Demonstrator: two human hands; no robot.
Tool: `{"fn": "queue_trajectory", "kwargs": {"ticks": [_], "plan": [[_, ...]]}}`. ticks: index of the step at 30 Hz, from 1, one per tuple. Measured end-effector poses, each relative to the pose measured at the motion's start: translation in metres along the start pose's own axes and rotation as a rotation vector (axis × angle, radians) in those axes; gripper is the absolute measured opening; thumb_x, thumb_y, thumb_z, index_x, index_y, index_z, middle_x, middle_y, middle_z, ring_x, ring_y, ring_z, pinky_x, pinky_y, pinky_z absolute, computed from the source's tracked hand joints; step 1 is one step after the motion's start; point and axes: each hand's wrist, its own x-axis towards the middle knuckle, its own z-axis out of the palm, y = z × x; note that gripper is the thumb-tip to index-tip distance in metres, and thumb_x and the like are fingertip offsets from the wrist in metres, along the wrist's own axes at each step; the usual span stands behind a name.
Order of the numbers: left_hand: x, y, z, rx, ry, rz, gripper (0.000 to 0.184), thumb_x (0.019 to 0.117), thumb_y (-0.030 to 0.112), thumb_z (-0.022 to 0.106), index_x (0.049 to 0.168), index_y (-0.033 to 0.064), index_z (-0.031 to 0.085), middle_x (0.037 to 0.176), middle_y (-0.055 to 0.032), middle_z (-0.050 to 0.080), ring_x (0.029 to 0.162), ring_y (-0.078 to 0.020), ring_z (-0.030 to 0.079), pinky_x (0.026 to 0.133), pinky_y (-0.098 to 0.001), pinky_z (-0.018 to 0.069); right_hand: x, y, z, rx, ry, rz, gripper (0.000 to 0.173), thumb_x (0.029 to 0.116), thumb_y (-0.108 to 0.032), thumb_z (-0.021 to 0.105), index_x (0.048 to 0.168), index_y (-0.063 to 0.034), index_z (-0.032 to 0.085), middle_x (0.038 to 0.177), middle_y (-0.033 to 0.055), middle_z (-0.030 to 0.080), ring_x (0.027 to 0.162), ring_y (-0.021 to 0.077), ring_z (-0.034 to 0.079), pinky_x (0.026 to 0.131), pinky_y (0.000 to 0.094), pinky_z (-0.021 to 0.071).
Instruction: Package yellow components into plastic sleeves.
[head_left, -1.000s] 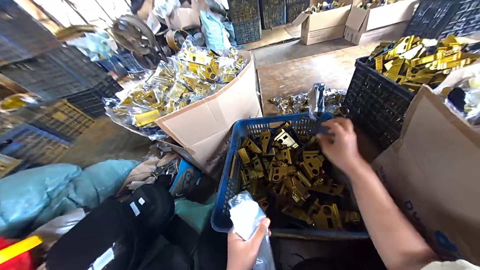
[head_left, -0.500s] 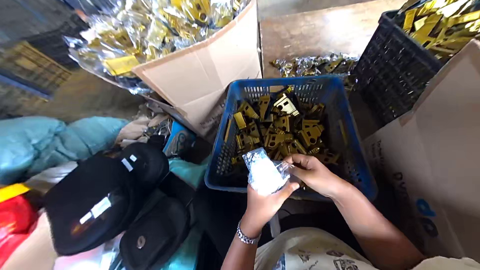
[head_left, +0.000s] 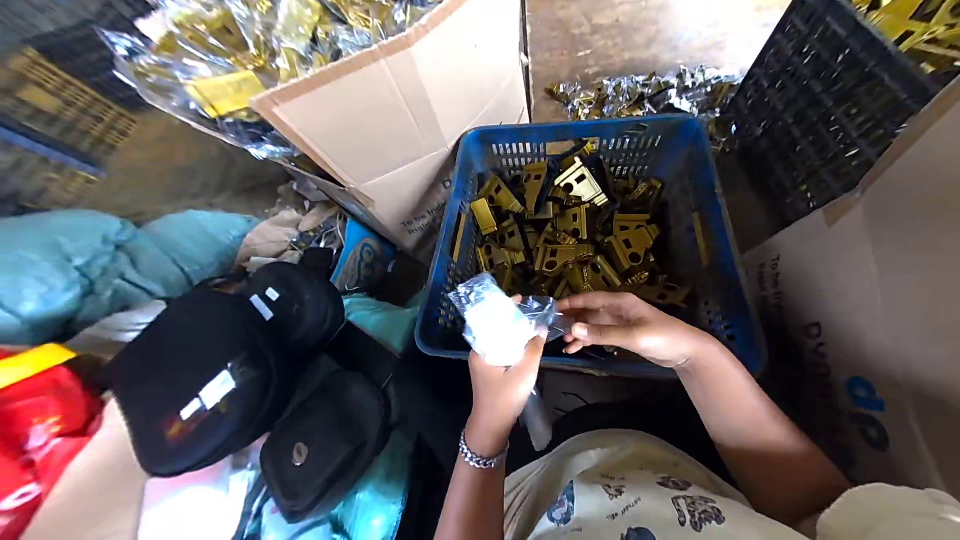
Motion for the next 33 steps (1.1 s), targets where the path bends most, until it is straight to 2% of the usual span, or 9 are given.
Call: {"fn": "queue_trajectory", "kwargs": {"ticks": [5, 10, 13, 16, 20, 23, 28, 30, 33], "plan": [[-0.015, 0.006, 0.008, -0.027, -0.141, -0.010, 0.060, 0.0758, -0.003, 0.078, 0.129, -0.0132, 0.052, 0.112, -0.0078, 0.071, 0.100, -0.0078, 0.070, 0.089, -0.0242, 0.0596, 0.013, 0.015, 0.013, -0.323, 0.134, -0.040, 0.013, 0.0983, -0.009, 0.059, 0.097, 0.0020, 0.067, 0.081, -0.0020, 0.062, 0.068, -0.0033, 0.055, 0.064, 0.0161, 0.0480], [-0.012, -0.002, -0.010, 0.068, -0.076, 0.066, 0.036, 0.0833, 0.001, 0.074, 0.115, -0.0105, 0.061, 0.104, -0.0032, 0.074, 0.091, -0.0025, 0.070, 0.083, -0.0209, 0.0593, -0.007, 0.025, 0.016, -0.092, -0.037, 0.032, 0.006, 0.0981, -0.004, 0.062, 0.099, -0.0008, 0.066, 0.079, -0.0071, 0.067, 0.064, -0.0014, 0.064, 0.062, 0.0173, 0.0575], [-0.011, -0.012, -0.020, 0.214, -0.078, 0.259, 0.031, 0.0820, 0.004, 0.077, 0.105, -0.0128, 0.064, 0.096, -0.0023, 0.075, 0.092, 0.0008, 0.070, 0.087, -0.0205, 0.0591, -0.008, 0.025, 0.019, -0.053, 0.030, 0.119, 0.007, 0.1012, -0.009, 0.059, 0.096, -0.0055, 0.062, 0.072, -0.0094, 0.060, 0.053, -0.0033, 0.054, 0.051, 0.0139, 0.0492], [-0.016, 0.002, -0.016, 0.118, -0.221, 0.161, 0.033, 0.0843, 0.004, 0.076, 0.111, -0.0083, 0.061, 0.099, 0.0020, 0.074, 0.093, -0.0010, 0.071, 0.088, -0.0239, 0.0603, -0.003, 0.026, 0.030, 0.057, 0.097, 0.131, 0.019, 0.1052, -0.015, 0.050, 0.087, -0.0135, 0.055, 0.063, -0.0111, 0.052, 0.045, -0.0033, 0.045, 0.044, 0.0143, 0.0410], [-0.010, 0.009, -0.021, 0.136, -0.164, 0.153, 0.033, 0.0837, 0.004, 0.076, 0.109, -0.0101, 0.060, 0.096, 0.0016, 0.074, 0.090, -0.0009, 0.071, 0.085, -0.0228, 0.0607, -0.004, 0.028, 0.025, 0.124, -0.093, 0.026, 0.011, 0.0998, 0.000, 0.054, 0.100, -0.0065, 0.063, 0.083, -0.0091, 0.069, 0.071, 0.0024, 0.068, 0.071, 0.0234, 0.0612], [-0.012, 0.006, -0.031, 0.112, -0.293, 0.163, 0.034, 0.0842, 0.007, 0.078, 0.111, -0.0072, 0.063, 0.102, 0.0011, 0.075, 0.096, -0.0018, 0.071, 0.090, -0.0244, 0.0600, -0.005, 0.031, 0.018, 0.153, -0.245, -0.004, 0.024, 0.0928, 0.006, 0.059, 0.113, -0.0042, 0.065, 0.101, -0.0084, 0.072, 0.091, 0.0031, 0.070, 0.085, 0.0259, 0.0609], [-0.017, 0.003, -0.043, 0.137, -0.452, 0.208, 0.036, 0.0812, 0.011, 0.082, 0.110, -0.0048, 0.068, 0.104, -0.0004, 0.076, 0.100, -0.0004, 0.070, 0.092, -0.0229, 0.0587, -0.015, 0.039, 0.026, 0.142, -0.172, 0.168, 0.009, 0.0978, -0.005, 0.061, 0.099, -0.0119, 0.066, 0.081, -0.0124, 0.069, 0.068, -0.0020, 0.065, 0.064, 0.0176, 0.0569], [-0.016, 0.001, -0.048, 0.289, -0.403, 0.299, 0.033, 0.0835, 0.017, 0.082, 0.104, -0.0052, 0.069, 0.099, -0.0036, 0.076, 0.097, -0.0014, 0.071, 0.090, -0.0221, 0.0592, -0.016, 0.045, 0.029, 0.115, -0.108, 0.166, 0.007, 0.0945, -0.006, 0.065, 0.093, -0.0137, 0.065, 0.076, -0.0130, 0.067, 0.064, -0.0039, 0.062, 0.059, 0.0147, 0.0528], [-0.005, -0.007, -0.062, 0.707, 0.052, 0.437, 0.027, 0.0841, 0.013, 0.071, 0.088, -0.0138, 0.068, 0.080, -0.0179, 0.073, 0.076, -0.0185, 0.074, 0.072, -0.0358, 0.0598, -0.014, 0.044, 0.030, 0.092, -0.028, 0.063, 0.016, 0.0896, -0.005, 0.071, 0.084, -0.0152, 0.061, 0.072, -0.0128, 0.066, 0.060, -0.0042, 0.060, 0.056, 0.0134, 0.0509]]}}
